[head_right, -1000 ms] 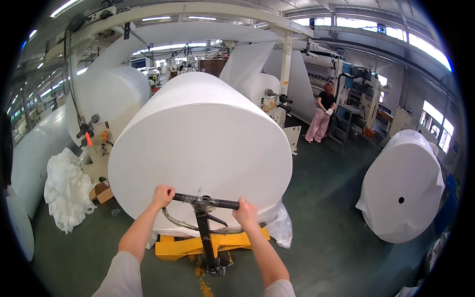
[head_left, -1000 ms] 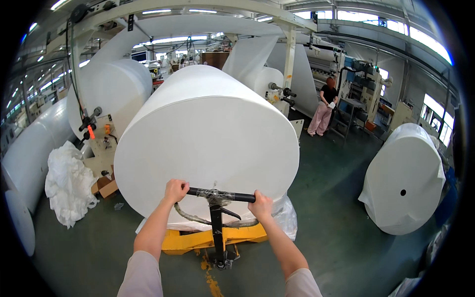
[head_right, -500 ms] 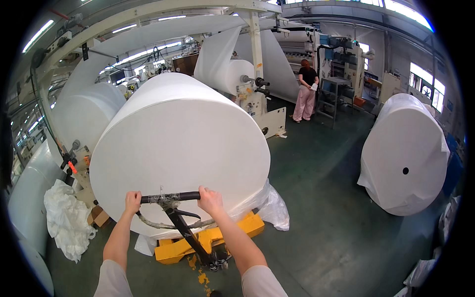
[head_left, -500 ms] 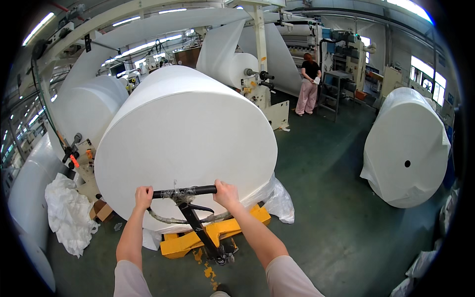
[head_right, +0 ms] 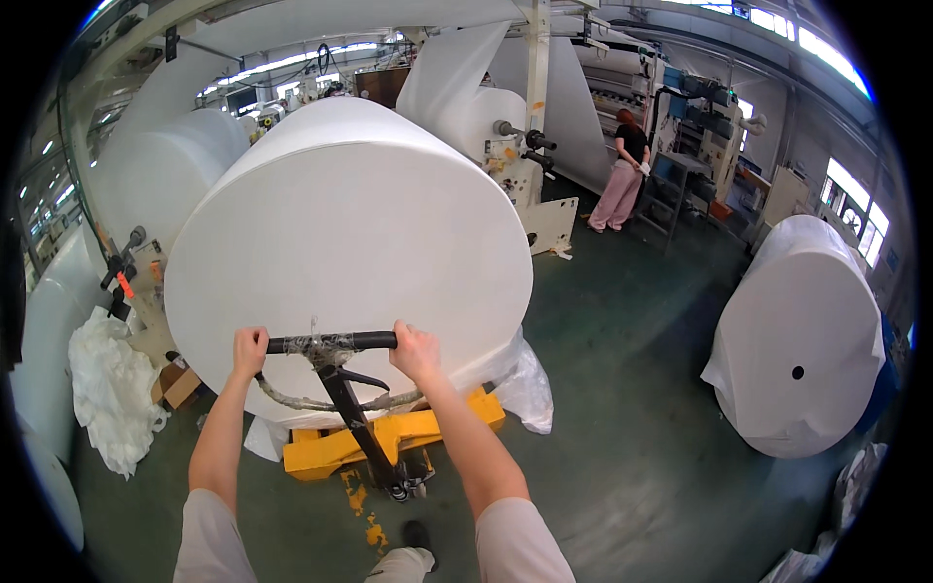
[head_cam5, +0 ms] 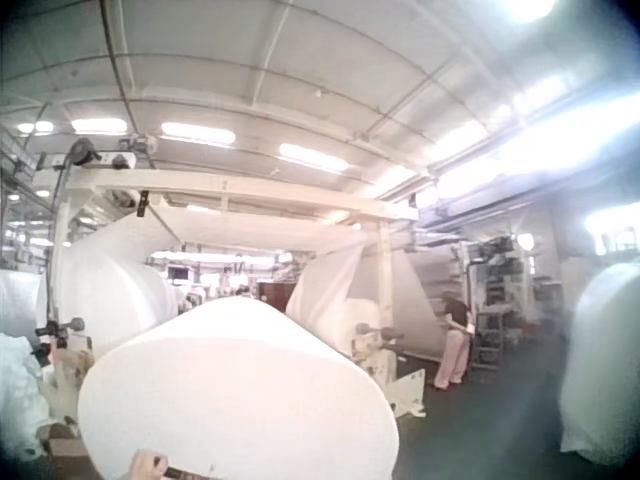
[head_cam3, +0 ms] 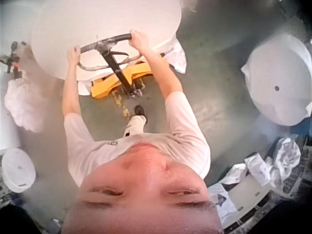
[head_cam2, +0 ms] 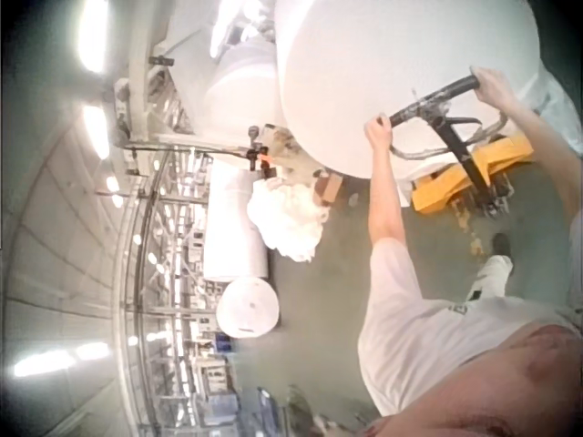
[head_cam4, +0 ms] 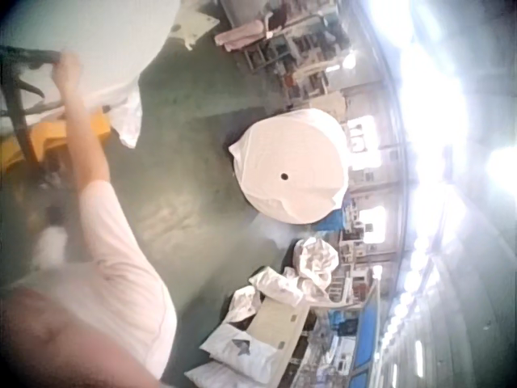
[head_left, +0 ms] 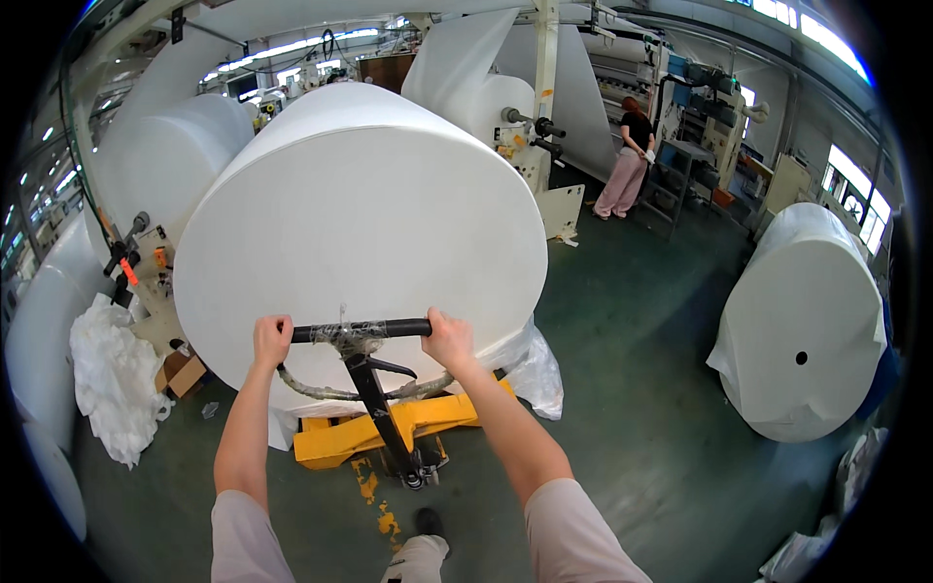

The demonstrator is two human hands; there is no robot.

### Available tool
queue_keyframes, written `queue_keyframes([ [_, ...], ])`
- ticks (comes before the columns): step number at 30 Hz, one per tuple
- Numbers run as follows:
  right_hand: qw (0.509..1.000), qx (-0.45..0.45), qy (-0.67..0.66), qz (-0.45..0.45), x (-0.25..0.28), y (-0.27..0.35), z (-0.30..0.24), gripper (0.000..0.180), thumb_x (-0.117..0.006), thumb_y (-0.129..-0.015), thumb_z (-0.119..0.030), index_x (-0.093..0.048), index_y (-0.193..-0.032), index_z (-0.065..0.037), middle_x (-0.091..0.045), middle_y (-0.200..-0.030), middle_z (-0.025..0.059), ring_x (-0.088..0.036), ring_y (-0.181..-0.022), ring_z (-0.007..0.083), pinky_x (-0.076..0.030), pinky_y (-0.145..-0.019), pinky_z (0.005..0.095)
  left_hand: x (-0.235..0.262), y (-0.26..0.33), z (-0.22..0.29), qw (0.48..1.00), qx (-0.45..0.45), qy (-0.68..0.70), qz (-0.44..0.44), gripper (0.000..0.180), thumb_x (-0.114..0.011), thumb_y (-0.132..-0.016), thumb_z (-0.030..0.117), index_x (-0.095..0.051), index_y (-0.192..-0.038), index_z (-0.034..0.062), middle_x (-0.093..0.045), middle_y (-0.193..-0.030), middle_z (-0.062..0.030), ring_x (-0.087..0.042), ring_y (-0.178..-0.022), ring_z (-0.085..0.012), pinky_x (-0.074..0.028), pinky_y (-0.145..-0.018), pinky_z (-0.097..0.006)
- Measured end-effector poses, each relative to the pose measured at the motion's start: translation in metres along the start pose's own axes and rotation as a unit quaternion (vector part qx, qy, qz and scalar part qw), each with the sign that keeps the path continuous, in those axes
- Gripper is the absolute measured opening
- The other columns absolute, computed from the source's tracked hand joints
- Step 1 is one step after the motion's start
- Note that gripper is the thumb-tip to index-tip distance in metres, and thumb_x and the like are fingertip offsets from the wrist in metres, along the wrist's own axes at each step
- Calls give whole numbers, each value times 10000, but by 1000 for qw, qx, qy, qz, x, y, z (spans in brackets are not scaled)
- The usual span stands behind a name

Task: The person uses a yellow pallet jack to move a large white cylindrical roll across the factory floor. They maneuver the jack to position the roll near a machine, then detach the jack and walk around the facility, passing other workers and equipment.

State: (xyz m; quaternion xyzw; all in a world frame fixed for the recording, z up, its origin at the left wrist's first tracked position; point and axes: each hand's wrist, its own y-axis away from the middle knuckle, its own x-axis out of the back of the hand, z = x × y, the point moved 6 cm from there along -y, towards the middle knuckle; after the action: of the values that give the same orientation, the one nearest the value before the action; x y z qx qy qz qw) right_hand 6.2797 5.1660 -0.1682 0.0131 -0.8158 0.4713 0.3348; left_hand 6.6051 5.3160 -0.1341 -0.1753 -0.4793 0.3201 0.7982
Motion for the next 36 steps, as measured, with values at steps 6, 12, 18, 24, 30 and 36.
queue_keyframes([
  [6,1000,5,1,9,-31,-17,1,158,-652,-682,-90,-508,-745,-101,-588,-615,91,-604,-550,315,-482,-491,408,-3,-18,-27,999,-7,-21,31,316,-520,-810,211,-543,-613,-34,-462,-518,-205,-477,-465,-373,-360,-484,-439],
  [12,1000,-12,10,11,-59,-20,4,143,-643,-675,-75,-517,-741,-91,-580,-597,111,-596,-556,338,-478,-515,428,-13,-21,-55,999,7,-9,37,339,-548,-817,250,-589,-612,-16,-507,-521,-190,-525,-492,-369,-398,-505,-435],
  [18,999,-31,19,20,-80,-24,10,161,-647,-651,-51,-511,-729,-86,-569,-581,115,-597,-569,333,-469,-517,418,-32,-32,-74,999,51,14,-7,344,-570,-823,292,-654,-653,4,-562,-538,-172,-570,-511,-348,-447,-531,-403],
  [24,997,-65,32,31,-111,-41,29,163,-648,-647,-53,-512,-730,-87,-574,-588,113,-600,-582,331,-468,-527,420,-56,-63,-96,999,38,-8,-17,354,-563,-828,290,-639,-635,3,-539,-526,-179,-551,-502,-352,-433,-526,-416],
  [30,997,-61,34,26,-132,-70,56,136,-637,-662,-65,-519,-722,-94,-585,-598,107,-604,-586,327,-475,-534,422,-83,-101,-109,1000,16,-9,-21,364,-543,-842,283,-609,-647,-17,-522,-551,-209,-536,-522,-386,-410,-530,-441],
  [36,999,-31,-8,20,-150,-102,86,136,-633,-662,-64,-520,-731,-96,-599,-631,102,-611,-577,313,-486,-519,408,-103,-128,-122,999,29,-6,-23,375,-515,-860,264,-542,-667,-56,-486,-567,-238,-499,-521,-407,-380,-526,-445],
])
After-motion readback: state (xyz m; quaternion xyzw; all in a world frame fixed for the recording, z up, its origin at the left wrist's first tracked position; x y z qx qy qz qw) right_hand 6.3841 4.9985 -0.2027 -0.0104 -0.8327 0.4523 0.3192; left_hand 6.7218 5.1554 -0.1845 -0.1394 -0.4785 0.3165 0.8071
